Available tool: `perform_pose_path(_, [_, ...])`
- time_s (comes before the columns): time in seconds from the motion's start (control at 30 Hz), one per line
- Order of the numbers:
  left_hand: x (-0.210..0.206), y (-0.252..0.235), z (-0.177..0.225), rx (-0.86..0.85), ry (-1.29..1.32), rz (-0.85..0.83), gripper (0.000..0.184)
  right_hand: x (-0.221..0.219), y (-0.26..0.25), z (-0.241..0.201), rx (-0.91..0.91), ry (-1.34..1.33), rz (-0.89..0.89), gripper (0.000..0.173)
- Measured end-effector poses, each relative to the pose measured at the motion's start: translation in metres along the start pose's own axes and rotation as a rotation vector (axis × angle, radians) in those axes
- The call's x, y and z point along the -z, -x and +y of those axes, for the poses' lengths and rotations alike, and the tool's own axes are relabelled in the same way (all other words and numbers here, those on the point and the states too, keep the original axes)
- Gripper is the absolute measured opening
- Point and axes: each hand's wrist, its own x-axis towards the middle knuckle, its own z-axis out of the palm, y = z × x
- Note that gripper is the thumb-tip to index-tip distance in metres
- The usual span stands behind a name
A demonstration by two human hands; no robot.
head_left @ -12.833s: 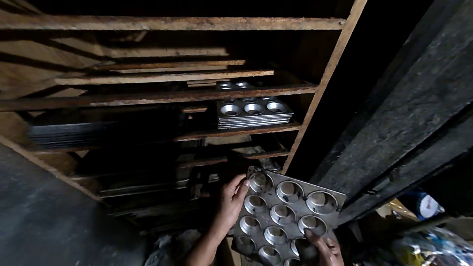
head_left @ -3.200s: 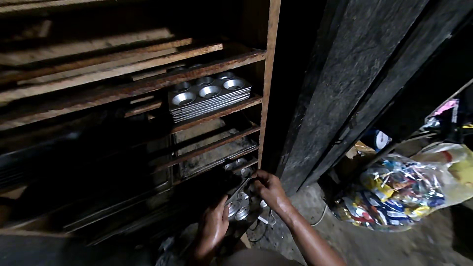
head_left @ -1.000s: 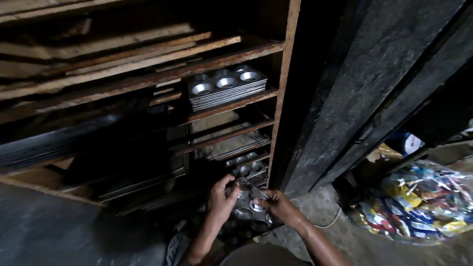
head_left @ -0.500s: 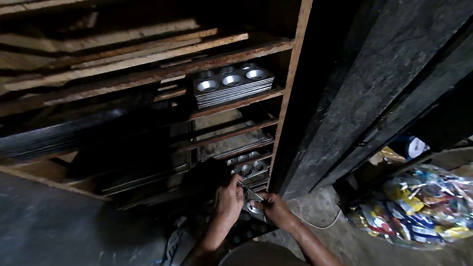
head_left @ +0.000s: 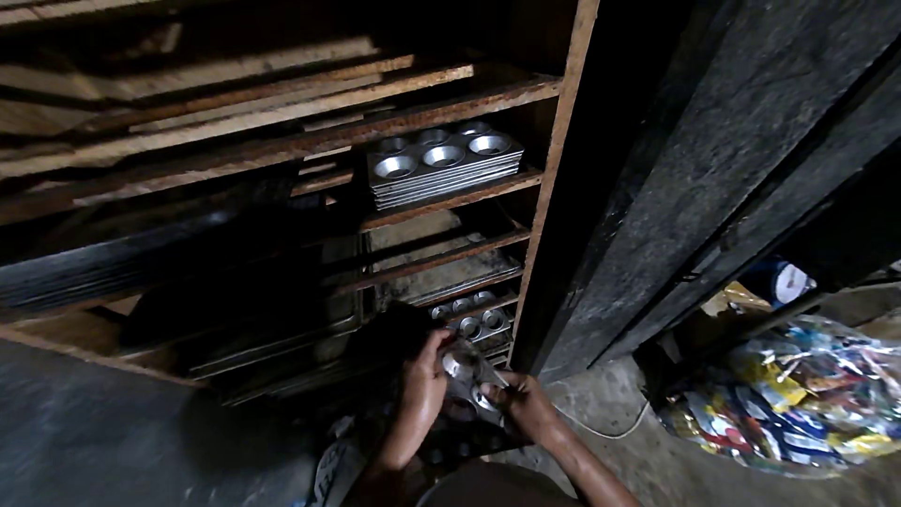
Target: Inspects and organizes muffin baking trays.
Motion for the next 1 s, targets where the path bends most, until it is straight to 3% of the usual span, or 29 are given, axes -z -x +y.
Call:
perform_pose_path(0.17, [0.008,0.0,-0.022,-0.073,0.107,0.118,0.035,0.024,-0.004,-0.011,0.017,-0.12,0.002,0.014])
perform_pose_path(0.37, [0.005,-0.006,-0.015,-0.11,0.051,0.088,0.039,0.023,-0.011,-0.008,0.062,-0.221,-0.03,0.008])
perform_pose_path(0.57, [0.002,-0.009,-0.01,-0.07,0.039,0.05,0.049,0.013,-0.006,-0.011,-0.016,-0.267,-0.057,0.012])
perform_pose_path(0.7, [-0.002,-0.011,-0.002,-0.148,-0.051,0.03,0.063,0.008,-0.005,-0.014,-0.03,-0.196,-0.079,0.018])
perform_pose_path(0.87, [-0.009,-0.015,-0.003,-0.343,-0.114,0.146,0.053,0.004,-0.003,-0.016,0.006,-0.035,-0.047,0.022])
perform_pose_path(1.0, [-0.01,-0.012,-0.002,-0.389,-0.183,0.204,0.05,0.003,0.001,-0.023,0.015,0.132,-0.025,0.027])
